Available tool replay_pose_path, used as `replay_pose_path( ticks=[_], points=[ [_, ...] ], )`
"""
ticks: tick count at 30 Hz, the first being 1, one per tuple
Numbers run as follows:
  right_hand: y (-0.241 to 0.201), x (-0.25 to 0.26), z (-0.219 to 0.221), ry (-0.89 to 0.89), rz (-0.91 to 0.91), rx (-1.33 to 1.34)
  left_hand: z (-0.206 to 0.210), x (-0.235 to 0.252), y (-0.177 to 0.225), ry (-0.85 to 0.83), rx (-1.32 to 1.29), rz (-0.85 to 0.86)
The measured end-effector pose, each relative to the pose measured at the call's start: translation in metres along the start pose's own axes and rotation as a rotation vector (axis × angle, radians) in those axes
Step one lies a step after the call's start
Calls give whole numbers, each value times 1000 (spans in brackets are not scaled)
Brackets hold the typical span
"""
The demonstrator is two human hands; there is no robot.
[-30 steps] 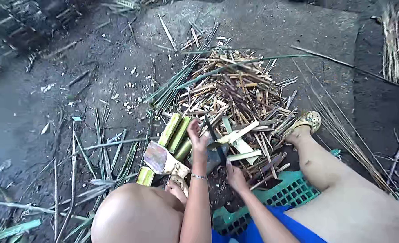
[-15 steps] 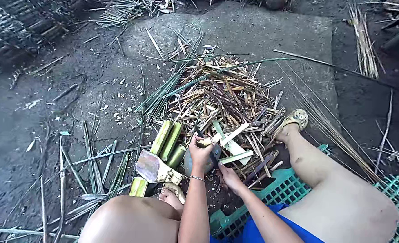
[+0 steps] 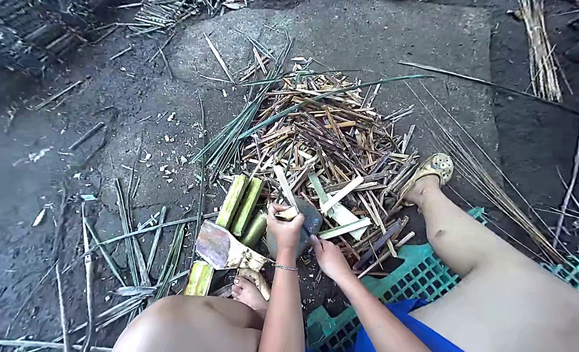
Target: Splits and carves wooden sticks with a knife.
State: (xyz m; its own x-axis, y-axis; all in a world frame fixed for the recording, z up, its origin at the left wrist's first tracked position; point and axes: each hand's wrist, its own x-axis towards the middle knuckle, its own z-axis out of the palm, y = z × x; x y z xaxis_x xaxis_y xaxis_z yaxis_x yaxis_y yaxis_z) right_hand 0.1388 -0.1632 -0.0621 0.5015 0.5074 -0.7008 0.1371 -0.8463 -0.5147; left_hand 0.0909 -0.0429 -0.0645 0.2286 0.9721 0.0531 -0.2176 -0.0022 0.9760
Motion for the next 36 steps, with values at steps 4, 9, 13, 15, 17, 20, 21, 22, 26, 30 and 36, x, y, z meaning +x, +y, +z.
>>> replay_pose_path(
  ticks=[4,9,13,15,17,20,21,22,26,30,36],
  points=[
    [-13,19,8,-14,13,-28,2,-5,-4,-14,30,60],
    [-44,40,-5,-100,13,-95,-1,-16,-10,-85,114,145],
    [-52,51,-21,-132,64,-73,-10,-10,9,-2,49,199],
    [-53,53,-21,-136,57,-44,-11,-8,28,-51,57,293],
    [-49,56,-15,-154,60,27,-14,-6,38,-46,-41,328],
    [-41,60,-16,-158,102,151,-18,3,60,-42,-272,387],
    [-37,57,-16,-150,133,229,-21,4,66,-73,-287,390],
    [-32,54,-17,-129,151,316,-22,6,69,-103,-281,371],
    [-3,38,-25,-1,122,604,-17,7,53,-109,-190,125],
    [17,12,-40,137,114,707,-8,-1,11,-272,-96,-44],
    [8,-32,-44,186,-129,802,-5,-2,1,-402,46,-15]
  ],
)
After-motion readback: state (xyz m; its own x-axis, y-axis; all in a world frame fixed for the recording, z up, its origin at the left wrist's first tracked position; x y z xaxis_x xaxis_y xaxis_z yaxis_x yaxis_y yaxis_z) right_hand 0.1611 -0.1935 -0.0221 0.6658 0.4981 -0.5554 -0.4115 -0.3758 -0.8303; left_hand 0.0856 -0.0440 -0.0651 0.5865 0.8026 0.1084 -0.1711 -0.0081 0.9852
